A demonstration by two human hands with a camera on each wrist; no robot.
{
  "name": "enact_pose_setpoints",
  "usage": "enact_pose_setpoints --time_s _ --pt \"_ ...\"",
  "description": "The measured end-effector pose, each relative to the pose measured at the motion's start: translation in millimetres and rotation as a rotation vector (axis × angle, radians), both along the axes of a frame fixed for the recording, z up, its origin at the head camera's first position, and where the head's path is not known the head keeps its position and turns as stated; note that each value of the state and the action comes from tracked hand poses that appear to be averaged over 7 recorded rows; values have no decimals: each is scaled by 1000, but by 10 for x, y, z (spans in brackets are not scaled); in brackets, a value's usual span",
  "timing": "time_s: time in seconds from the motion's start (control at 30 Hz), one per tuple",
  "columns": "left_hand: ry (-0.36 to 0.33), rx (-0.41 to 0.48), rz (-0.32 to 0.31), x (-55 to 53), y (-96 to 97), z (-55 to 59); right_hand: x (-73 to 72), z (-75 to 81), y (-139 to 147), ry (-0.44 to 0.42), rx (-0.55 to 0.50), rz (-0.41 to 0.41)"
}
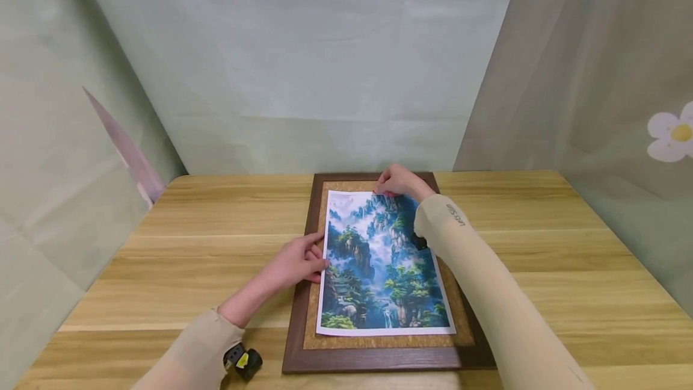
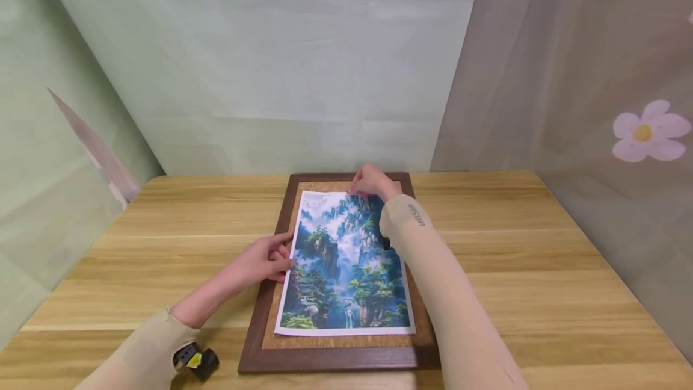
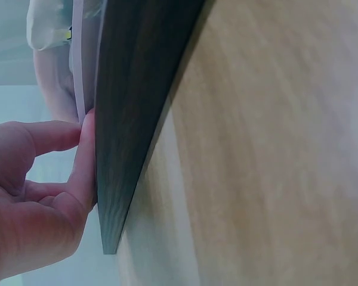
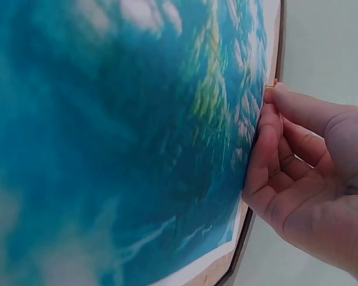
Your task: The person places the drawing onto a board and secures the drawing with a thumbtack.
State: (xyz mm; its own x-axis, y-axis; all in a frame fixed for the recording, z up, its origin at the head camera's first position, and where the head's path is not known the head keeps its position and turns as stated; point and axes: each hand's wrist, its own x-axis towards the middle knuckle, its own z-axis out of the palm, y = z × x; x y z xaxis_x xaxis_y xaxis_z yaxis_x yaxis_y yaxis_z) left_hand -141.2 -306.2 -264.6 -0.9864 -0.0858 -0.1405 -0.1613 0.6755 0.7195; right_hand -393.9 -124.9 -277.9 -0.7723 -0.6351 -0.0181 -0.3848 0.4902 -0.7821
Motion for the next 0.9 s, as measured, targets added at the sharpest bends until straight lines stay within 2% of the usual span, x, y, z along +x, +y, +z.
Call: enact_pose_setpoints --time_s 0.23,0.53,0.73,0.9 --pt "-1 -5 -3 -27 -2 2 17 27 -5 -2 21 -39" --pt "0 -13 -1 -29 -6 4 13 43 -35 9 39 -42" --pt "2 -5 6 -41 -11 8 15 44 -45 52 41 -17" --pt "-3 4 15 -37 -7 5 -5 18 -56 125 55 20"
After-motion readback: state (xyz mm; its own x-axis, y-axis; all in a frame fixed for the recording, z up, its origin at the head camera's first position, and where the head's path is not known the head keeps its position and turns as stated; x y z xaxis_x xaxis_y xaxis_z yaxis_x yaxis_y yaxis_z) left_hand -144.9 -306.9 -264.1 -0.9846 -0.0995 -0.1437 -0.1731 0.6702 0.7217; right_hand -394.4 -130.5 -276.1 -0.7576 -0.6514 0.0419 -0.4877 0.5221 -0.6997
